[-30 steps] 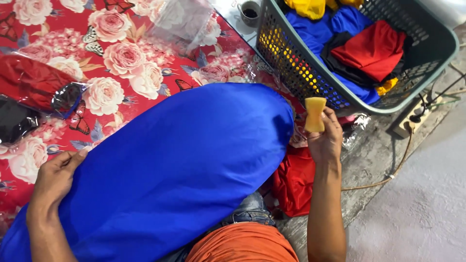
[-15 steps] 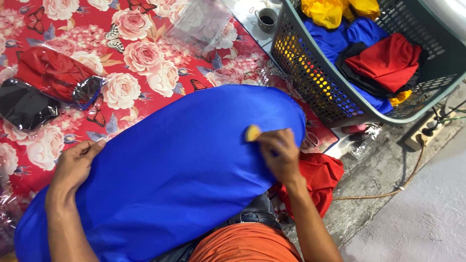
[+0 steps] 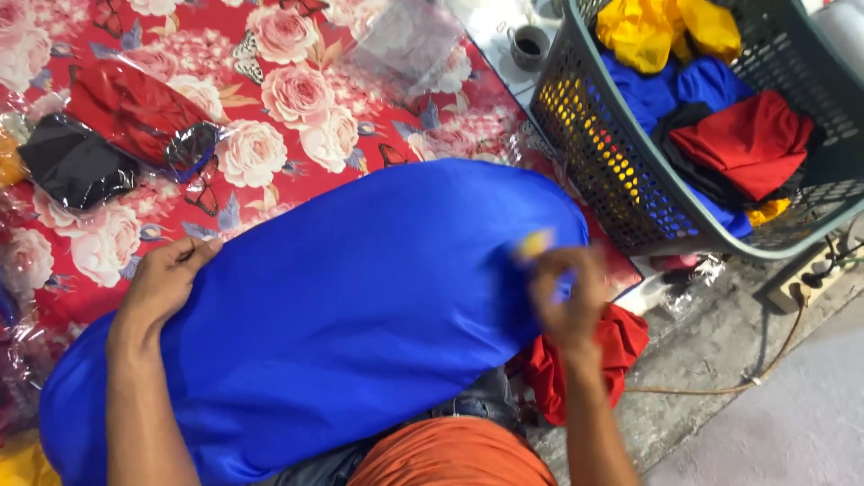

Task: Fitting a blue fabric protective cover onto a motorcycle seat and preparing it for packaging.

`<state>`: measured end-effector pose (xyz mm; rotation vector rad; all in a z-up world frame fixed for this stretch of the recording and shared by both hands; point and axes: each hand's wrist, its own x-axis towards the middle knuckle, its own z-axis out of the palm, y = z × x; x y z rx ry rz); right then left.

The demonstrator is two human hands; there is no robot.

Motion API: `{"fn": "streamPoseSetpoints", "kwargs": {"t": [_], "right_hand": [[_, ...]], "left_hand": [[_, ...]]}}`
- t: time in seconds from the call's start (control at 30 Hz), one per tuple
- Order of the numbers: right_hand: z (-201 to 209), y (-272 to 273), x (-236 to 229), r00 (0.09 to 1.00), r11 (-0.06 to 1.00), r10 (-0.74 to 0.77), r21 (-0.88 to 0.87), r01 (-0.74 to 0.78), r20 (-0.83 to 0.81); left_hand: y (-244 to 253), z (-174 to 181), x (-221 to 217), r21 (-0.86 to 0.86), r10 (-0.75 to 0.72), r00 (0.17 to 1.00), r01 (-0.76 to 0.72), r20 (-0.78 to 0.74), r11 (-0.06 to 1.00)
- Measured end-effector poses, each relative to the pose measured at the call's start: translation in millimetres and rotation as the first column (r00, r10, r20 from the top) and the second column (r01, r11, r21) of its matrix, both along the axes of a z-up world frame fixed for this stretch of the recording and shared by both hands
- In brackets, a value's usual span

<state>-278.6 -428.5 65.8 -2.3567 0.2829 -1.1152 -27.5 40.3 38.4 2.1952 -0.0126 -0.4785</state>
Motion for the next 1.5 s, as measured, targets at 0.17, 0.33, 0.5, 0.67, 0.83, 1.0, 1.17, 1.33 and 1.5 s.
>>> {"fn": "streamPoseSetpoints", "kwargs": {"t": [0.17,0.33,0.5,0.67,0.83,1.0,1.17,1.33,1.5], "right_hand": [[3.3,71.5,8.3,0.884,0.88,0.466,-0.079,-0.468,-0.037],[-61.3,-46.3,1.6,0.995,0.98,0.095,-0.176,-0.096,-0.013],[-100.2,-129.5,-6.0,0.952,0.957,-0.283,-0.099,0.272,-0.116],[15.7,7.1,21.5,0.999,0.985,0.026,-0.172,-0.022,0.025],[12.4,49.4,40.4,0.872,0.877,0.44,-0.11,-0.469,-0.213],[-30.9,-57.2,59.7,0.983,0.946,0.177,-0.268,-0.184,-0.051],[-49.6,-126.7,79.6,0.94,0.98,-0.154,-0.172,0.106,-0.303],[6.1,0.1,118.5,0.922,0.924,0.354,-0.093,-0.37,-0.155],[-4.5,2.8,150.8,0.788,0.776,0.53,-0.195,-0.6,-0.313]], "left_hand": [[-1.8,6.6,-5.5,0.019,0.026,0.999,-0.026,-0.036,0.999],[-3.2,4.4,-3.6,0.077,0.004,1.0,-0.004,0.0,0.997],[-12.3,16.1,-4.0,0.078,0.025,0.999,-0.023,-0.028,0.997],[-9.5,7.2,-1.2,0.095,0.011,0.999,-0.008,-0.039,0.995],[-15.7,20.3,-5.6,0.112,0.028,0.997,-0.02,-0.069,0.994],[0.7,-29.3,8.6,0.138,-0.012,0.999,0.005,0.049,0.99],[-7.7,-13.8,2.9,0.137,0.006,0.999,-0.012,0.04,0.991],[-3.3,-23.4,5.3,0.131,-0.027,0.998,0.019,0.058,0.991],[-1.6,-28.9,7.4,0.124,-0.039,0.997,0.029,0.073,0.992]]}}
